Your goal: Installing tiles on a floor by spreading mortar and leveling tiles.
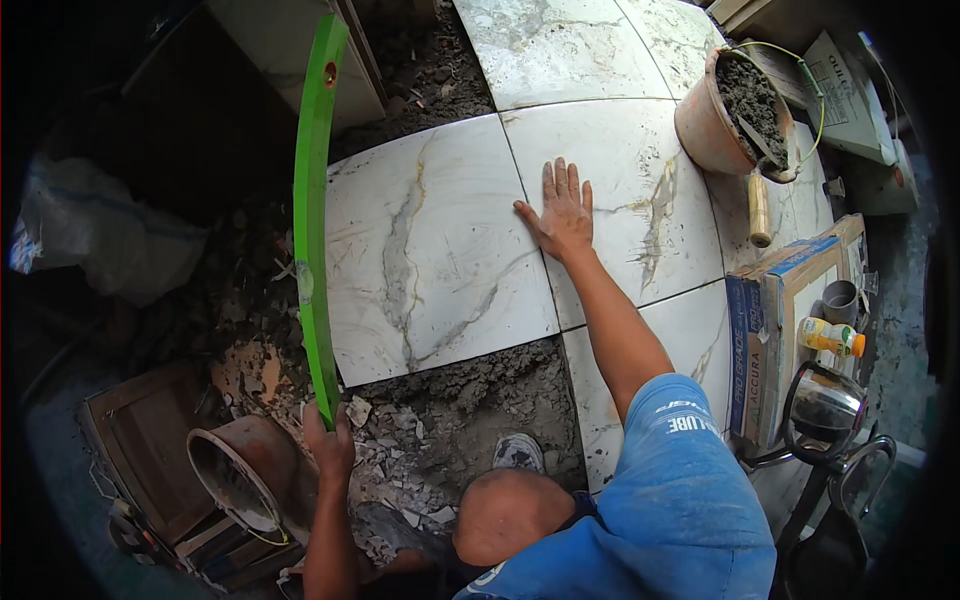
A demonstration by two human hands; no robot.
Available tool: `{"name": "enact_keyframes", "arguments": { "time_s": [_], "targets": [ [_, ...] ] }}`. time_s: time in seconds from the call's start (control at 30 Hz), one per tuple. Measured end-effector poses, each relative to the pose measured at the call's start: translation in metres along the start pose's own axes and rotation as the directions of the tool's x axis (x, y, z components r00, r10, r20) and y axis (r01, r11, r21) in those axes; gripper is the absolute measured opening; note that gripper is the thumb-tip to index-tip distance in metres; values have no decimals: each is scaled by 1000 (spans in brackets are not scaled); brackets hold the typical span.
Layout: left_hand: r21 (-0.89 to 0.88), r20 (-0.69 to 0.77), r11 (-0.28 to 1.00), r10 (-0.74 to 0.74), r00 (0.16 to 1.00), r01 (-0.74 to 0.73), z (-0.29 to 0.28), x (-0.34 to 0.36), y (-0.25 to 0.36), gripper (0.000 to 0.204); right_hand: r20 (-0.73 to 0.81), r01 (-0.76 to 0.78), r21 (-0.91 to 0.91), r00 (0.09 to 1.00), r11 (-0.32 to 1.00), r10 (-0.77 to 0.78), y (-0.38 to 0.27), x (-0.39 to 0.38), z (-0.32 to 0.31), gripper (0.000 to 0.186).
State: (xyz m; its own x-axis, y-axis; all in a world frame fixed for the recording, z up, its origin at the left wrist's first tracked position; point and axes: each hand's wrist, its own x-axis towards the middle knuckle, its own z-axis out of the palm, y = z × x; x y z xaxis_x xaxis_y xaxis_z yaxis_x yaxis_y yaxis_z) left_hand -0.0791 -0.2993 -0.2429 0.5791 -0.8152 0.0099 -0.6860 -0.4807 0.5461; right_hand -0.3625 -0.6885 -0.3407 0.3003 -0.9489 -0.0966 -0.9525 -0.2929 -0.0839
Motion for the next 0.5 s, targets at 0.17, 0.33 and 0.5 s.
{"name": "enact_keyframes", "arguments": {
  "time_s": [0.17,0.33,0.5],
  "targets": [
    [-125,-1,987,102,995,-101,0,17,-1,16,-93,-49,78,994,996,56,-75,-84,27,90],
    [-159,-16,974,161,987,-162,-18,36,7,17,242,728,583,269,362,-932,-217,-274,20,88],
    [-263,-40,939,219,975,-222,-31,36,8,18,-310,619,656,743,431,-594,-194,-250,-39,46]
  ]
}}
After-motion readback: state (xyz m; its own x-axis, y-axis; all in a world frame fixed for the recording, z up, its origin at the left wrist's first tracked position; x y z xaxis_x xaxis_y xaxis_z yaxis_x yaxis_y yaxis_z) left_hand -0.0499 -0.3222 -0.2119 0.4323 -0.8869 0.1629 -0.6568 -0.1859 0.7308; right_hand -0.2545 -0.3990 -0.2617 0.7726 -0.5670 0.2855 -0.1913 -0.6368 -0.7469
